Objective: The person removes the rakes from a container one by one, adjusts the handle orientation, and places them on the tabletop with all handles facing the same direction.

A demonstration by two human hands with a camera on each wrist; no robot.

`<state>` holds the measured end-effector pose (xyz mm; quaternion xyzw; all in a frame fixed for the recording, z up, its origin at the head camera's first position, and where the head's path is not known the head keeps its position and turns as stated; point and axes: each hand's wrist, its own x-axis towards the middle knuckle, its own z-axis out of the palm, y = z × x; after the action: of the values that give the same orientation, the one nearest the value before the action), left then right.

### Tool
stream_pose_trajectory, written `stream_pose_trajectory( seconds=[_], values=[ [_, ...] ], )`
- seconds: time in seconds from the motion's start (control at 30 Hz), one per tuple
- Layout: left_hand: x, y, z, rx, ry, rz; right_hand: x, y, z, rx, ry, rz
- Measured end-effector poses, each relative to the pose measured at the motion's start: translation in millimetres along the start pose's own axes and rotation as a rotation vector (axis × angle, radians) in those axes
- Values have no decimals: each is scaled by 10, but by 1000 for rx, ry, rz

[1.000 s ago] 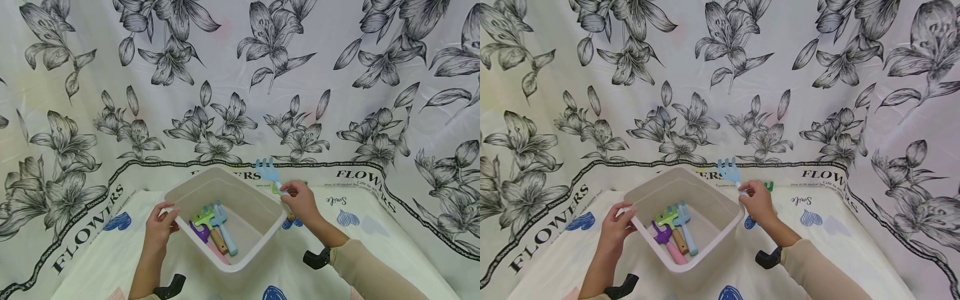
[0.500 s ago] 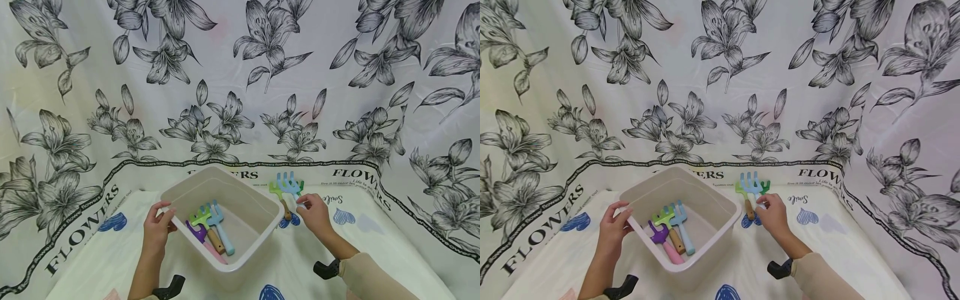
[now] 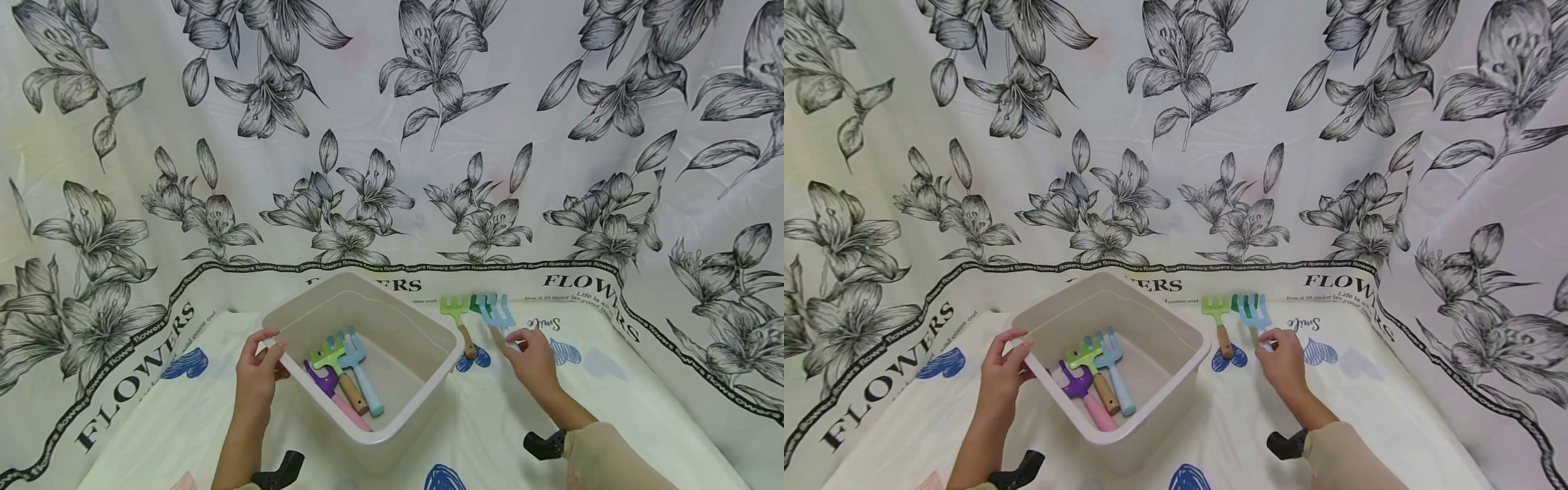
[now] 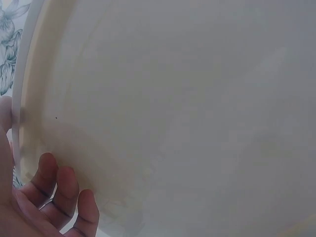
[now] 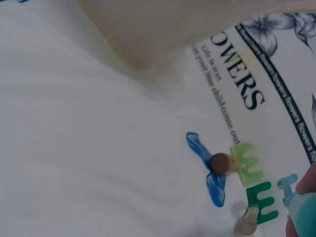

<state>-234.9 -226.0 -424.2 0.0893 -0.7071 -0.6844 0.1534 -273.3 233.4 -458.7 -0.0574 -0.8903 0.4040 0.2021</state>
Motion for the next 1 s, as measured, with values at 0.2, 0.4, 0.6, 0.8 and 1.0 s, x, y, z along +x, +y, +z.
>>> stream_pose_trajectory(
  seconds=[0.2, 0.4, 0.6, 0.8, 1.0],
  values=[
    [0, -11, 0, 29, 4, 4, 11, 250, -35, -49, 37, 1],
    [-7, -11, -5, 37, 4, 8, 45, 477, -59, -101, 42, -24],
    [-3, -11, 0, 41, 5, 6, 59, 630, -61, -115, -11, -14],
    [1, -6, 0, 27, -9, -4, 53, 707, -101, -142, -120, 7],
    [5, -3, 14, 23, -7, -12, 69, 707, -215, -174, -295, 4]
  ],
)
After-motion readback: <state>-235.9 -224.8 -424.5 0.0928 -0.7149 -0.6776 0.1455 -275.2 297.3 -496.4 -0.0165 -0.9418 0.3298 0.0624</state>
